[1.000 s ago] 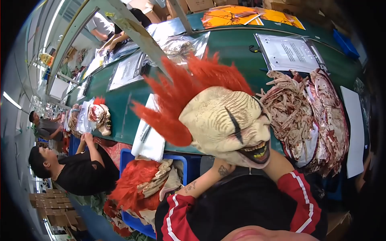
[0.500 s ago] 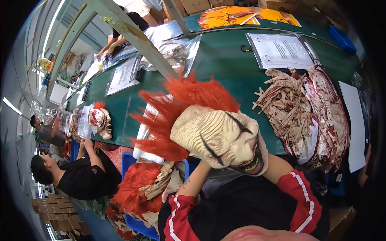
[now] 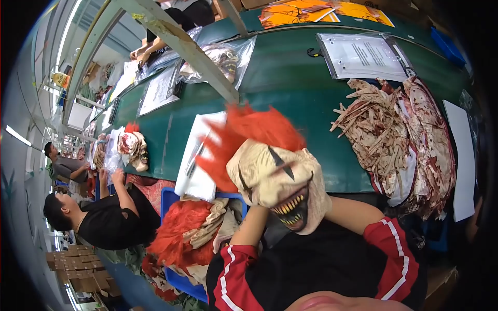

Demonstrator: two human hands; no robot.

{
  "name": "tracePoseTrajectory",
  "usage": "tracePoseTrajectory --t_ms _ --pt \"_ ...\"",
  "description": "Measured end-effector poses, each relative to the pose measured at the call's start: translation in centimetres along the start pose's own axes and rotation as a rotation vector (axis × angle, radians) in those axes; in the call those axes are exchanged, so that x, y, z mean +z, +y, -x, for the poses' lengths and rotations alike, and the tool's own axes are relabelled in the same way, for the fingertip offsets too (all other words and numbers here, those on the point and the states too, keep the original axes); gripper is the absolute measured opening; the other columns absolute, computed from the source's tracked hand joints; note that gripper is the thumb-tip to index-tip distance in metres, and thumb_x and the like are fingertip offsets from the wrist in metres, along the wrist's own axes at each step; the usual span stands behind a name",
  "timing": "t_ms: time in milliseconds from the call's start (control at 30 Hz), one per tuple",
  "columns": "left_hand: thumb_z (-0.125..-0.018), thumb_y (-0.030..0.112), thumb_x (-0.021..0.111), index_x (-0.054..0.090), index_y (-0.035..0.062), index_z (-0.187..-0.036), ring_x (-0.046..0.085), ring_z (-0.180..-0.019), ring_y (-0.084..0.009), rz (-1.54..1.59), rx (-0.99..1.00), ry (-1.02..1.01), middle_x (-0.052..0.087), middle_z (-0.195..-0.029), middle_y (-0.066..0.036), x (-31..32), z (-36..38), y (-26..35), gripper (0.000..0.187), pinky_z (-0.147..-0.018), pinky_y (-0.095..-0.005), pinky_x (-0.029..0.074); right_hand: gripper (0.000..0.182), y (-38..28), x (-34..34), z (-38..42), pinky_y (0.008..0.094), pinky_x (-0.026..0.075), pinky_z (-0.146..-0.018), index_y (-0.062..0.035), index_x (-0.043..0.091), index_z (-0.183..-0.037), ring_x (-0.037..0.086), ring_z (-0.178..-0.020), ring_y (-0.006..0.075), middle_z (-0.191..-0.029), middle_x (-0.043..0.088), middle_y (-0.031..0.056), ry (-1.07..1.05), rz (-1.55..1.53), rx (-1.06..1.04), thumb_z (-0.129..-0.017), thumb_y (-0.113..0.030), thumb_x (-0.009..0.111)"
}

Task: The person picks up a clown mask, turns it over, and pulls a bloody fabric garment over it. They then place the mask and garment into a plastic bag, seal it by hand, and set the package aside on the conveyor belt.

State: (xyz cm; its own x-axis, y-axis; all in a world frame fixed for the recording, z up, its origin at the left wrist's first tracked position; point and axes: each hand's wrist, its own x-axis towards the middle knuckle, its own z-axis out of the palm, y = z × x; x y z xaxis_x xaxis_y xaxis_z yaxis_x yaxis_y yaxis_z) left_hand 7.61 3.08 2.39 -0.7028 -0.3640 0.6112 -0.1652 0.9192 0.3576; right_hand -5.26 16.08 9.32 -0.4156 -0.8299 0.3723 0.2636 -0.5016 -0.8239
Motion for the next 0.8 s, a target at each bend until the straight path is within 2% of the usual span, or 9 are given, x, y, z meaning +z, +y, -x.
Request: tracePoseTrajectory --t_ms 233,367,467,533,567,700,733,767,800 --pt "-0.083 0.026 0.062 0.062 -0.0006 -0.119 0.067 -0.096 -0.0208 0.265 -0.169 0.189 0.067 -0.113 -0.014 -1.1 -5.7 -0.7 0.045 -0.086 -0.0311 0.053 0.046 3.6 1.8 -1.9 0.0310 0.050 -0.094 0.0017 0.058 -0.122 0.062 -0.098 0.0181 -0.119 0.062 0.0136 0.162 -0.672 0.376 -0.077 -0.007 0.062" --pt "-0.081 0.025 0.066 0.065 -0.0001 -0.114 0.067 -0.093 -0.0202 0.402 -0.248 0.343 0.068 -0.108 -0.013 -3.6 -6.5 0.1 0.042 -0.084 -0.0313 0.054 0.038 4.8 1.7 -1.6 0.0310 0.049 -0.098 0.0011 0.057 -0.125 0.061 -0.103 0.0162 -0.122 0.061 0.0132 0.252 -1.020 0.618 -0.087 -0.001 0.056" --pt "-0.079 0.025 0.068 0.067 0.0002 -0.111 0.067 -0.091 -0.0199 0.462 -0.294 0.437 0.069 -0.106 -0.012 -4.3 -4.6 -1.4 0.040 -0.083 -0.0314 0.054 0.039 5.7 2.0 -3.4 0.0312 0.046 -0.102 0.0017 0.055 -0.129 0.058 -0.110 0.0172 -0.128 0.058 0.0140 0.261 -0.852 0.639 -0.090 -0.003 0.054" --pt "-0.092 0.033 0.062 0.057 -0.0007 -0.133 0.057 -0.121 -0.0247 0.704 -0.588 0.293 0.059 -0.135 -0.015 -1.3 0.6 -6.0 0.053 -0.105 -0.0368 0.045 0.040 6.3 2.1 -3.8 0.0314 0.043 -0.105 0.0023 0.052 -0.132 0.055 -0.117 0.0182 -0.133 0.056 0.0149 0.290 -0.692 0.633 -0.092 -0.005 0.053" --pt "-0.092 0.033 0.062 0.057 -0.0007 -0.133 0.057 -0.121 -0.0247 0.705 -0.593 0.297 0.059 -0.135 -0.015 -1.9 0.6 -5.6 0.053 -0.105 -0.0368 0.045 0.041 6.6 2.0 -3.8 0.0315 0.041 -0.107 0.0026 0.051 -0.134 0.054 -0.120 0.0187 -0.136 0.054 0.0153 0.309 -0.611 0.619 -0.094 -0.006 0.053" --pt "-0.092 0.026 0.063 0.040 -0.0004 -0.147 0.052 -0.127 -0.0274 0.277 -0.932 0.312 0.053 -0.143 -0.014 -7.9 -1.6 -2.1 0.066 -0.113 -0.0368 0.038 0.044 8.4 0.2 -3.1 0.0319 0.035 -0.114 0.0037 0.046 -0.141 0.048 -0.133 0.0207 -0.146 0.049 0.0170 0.413 -0.293 0.524 -0.099 -0.011 0.051" --pt "-0.092 0.026 0.063 0.040 -0.0004 -0.147 0.052 -0.127 -0.0274 0.286 -0.928 0.300 0.053 -0.143 -0.014 -7.3 -0.7 -3.1 0.066 -0.113 -0.0368 0.038 0.047 11.2 -3.6 -1.0 0.0316 0.035 -0.113 0.0042 0.046 -0.140 0.048 -0.134 0.0215 -0.146 0.049 0.0179 0.324 -0.595 0.601 -0.097 -0.013 0.055" --pt "-0.093 0.027 0.063 0.038 0.0006 -0.149 0.050 -0.129 -0.0278 0.520 -0.910 0.392 0.051 -0.145 -0.014 -5.7 1.3 -5.5 0.067 -0.115 -0.0370 0.036 0.051 13.5 -7.1 1.4 0.0313 0.036 -0.112 0.0047 0.047 -0.140 0.047 -0.135 0.0223 -0.146 0.049 0.0187 0.224 -0.896 0.664 -0.095 -0.016 0.058" --pt "-0.094 0.029 0.062 0.036 0.0017 -0.151 0.048 -0.132 -0.0282 0.755 -0.887 0.481 0.050 -0.146 -0.014 -3.9 3.4 -7.9 0.068 -0.116 -0.0373 0.035 0.051 12.3 -6.3 2.2 0.0313 0.036 -0.112 0.0047 0.047 -0.140 0.047 -0.135 0.0223 -0.146 0.049 0.0187 0.236 -0.894 0.654 -0.095 -0.016 0.058"
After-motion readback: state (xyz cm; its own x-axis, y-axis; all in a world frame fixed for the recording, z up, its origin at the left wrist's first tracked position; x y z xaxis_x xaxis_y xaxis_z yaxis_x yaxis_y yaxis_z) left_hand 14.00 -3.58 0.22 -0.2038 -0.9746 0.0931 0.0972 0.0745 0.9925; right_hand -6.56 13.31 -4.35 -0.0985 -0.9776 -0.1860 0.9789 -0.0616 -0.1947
